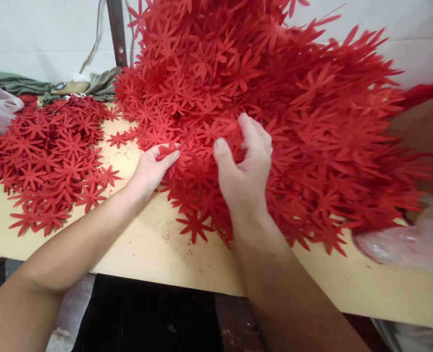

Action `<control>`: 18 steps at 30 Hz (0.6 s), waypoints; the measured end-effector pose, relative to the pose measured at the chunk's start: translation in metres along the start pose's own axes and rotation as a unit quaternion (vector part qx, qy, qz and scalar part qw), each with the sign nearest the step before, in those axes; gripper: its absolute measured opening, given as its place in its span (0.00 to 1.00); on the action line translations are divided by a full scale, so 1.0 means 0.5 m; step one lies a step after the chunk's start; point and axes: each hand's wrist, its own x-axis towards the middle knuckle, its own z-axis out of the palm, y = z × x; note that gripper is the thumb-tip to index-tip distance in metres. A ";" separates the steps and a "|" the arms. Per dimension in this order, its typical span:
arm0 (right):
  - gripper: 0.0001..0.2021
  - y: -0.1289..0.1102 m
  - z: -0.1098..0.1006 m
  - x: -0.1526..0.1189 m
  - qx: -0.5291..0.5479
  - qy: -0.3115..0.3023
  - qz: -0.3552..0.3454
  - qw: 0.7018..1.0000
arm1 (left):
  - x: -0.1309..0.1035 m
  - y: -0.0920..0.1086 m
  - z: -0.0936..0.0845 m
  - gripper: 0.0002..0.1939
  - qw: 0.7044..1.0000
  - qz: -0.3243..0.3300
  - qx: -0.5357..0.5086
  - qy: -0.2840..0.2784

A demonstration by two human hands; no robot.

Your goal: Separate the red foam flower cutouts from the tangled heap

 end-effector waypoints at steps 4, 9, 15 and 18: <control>0.18 -0.021 0.026 -0.038 -0.031 -0.123 -0.062 0.990 | 0.001 -0.003 0.003 0.09 1.000 0.025 0.012 -0.009; 0.09 -0.010 0.048 -0.051 0.072 -0.190 0.034 0.978 | 0.001 -0.009 0.000 0.15 0.999 0.000 0.020 -0.029; 0.05 -0.004 0.041 -0.030 0.167 -0.111 0.099 0.975 | -0.013 -0.002 0.005 0.09 0.996 -0.015 0.017 -0.083; 0.05 -0.012 0.036 -0.027 0.162 -0.079 0.101 0.979 | -0.015 0.002 0.010 0.07 0.998 -0.011 0.028 -0.063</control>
